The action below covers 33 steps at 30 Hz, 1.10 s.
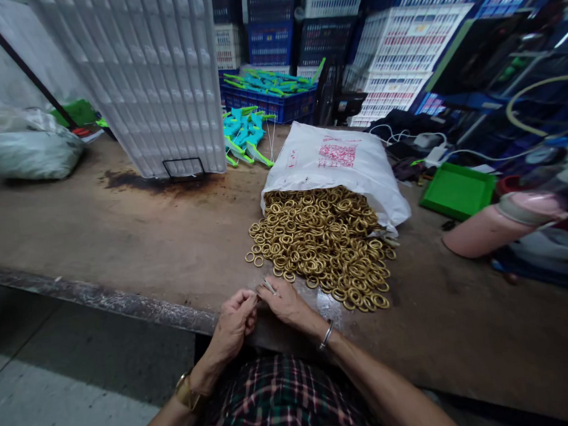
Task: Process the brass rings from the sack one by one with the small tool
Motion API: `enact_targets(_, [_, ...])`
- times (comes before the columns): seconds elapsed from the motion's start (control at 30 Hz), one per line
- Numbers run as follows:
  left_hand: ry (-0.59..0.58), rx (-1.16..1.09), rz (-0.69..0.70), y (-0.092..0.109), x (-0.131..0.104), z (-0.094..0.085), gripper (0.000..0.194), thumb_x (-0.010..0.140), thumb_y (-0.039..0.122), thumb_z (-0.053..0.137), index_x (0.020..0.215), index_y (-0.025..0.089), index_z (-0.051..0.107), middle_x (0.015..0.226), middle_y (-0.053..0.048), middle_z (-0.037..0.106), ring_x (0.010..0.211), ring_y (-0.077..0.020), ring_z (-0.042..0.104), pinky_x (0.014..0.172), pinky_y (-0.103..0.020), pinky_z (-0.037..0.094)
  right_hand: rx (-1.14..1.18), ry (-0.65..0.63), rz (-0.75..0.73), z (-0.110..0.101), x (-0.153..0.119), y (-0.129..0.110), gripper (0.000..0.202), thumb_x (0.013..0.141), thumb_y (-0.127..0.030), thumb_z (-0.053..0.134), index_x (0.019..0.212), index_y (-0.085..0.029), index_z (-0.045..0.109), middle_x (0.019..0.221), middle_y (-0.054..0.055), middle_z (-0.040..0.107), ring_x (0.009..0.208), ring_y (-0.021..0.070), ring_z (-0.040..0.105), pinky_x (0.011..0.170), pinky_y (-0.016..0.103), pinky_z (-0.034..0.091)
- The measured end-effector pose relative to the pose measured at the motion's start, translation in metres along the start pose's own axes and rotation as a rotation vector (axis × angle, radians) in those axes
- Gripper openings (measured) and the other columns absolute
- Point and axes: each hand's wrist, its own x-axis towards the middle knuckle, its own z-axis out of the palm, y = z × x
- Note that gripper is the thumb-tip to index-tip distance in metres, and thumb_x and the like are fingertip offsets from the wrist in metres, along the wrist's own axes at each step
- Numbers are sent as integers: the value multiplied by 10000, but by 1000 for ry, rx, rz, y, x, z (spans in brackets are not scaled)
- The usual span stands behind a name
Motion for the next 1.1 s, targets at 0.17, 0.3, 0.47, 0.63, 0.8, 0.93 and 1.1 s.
enact_targets(0.17, [-86,-126,-91,1,-1,0,329,697,462,606,762,164,483,554,61,469,376,-23,334,351,-156,180,35,15,30,2,-1,3,218,788,-305,394,609,-184,421,556,-60,392,539,85,345,509,204,271])
enact_targets(0.3, [-124,-212,-132,1,-1,0,317,698,440,614,780,167,475,577,52,491,371,-21,344,344,-150,162,36,18,49,1,-2,2,213,801,-292,376,646,-176,463,572,-47,461,552,87,390,520,202,296])
enact_targets(0.47, [-119,-230,-122,0,0,0,320,711,449,608,744,163,471,570,48,491,369,-17,343,343,-144,163,49,21,46,1,-2,0,221,807,-293,376,647,-174,473,560,-44,479,536,87,404,516,200,307])
enact_targets(0.63, [-150,-293,-93,-2,-2,-1,279,743,407,597,750,155,476,602,40,492,392,-17,349,359,-145,194,70,15,21,-2,-3,-4,234,804,-283,375,626,-172,479,548,-40,477,525,87,406,519,203,315])
enact_targets(0.8, [-202,-349,-93,-2,-5,-2,265,749,386,600,790,146,496,647,29,507,399,-13,346,368,-153,200,74,25,15,-3,-2,-4,249,803,-268,362,602,-172,475,544,-35,477,524,90,407,524,205,315])
enact_targets(0.93, [-179,-350,-95,0,-4,-2,282,732,389,620,811,144,506,641,33,505,387,-10,333,361,-154,194,-61,58,-1,-3,-3,-1,238,812,-240,347,636,-168,491,583,-16,500,549,98,418,533,205,306])
enact_targets(1.1, [-76,-279,-64,3,-3,1,321,696,430,637,764,152,493,609,43,499,384,-14,329,353,-152,194,-465,-22,-31,-5,-13,-6,159,765,-136,388,729,-170,539,623,3,542,560,104,415,540,216,258])
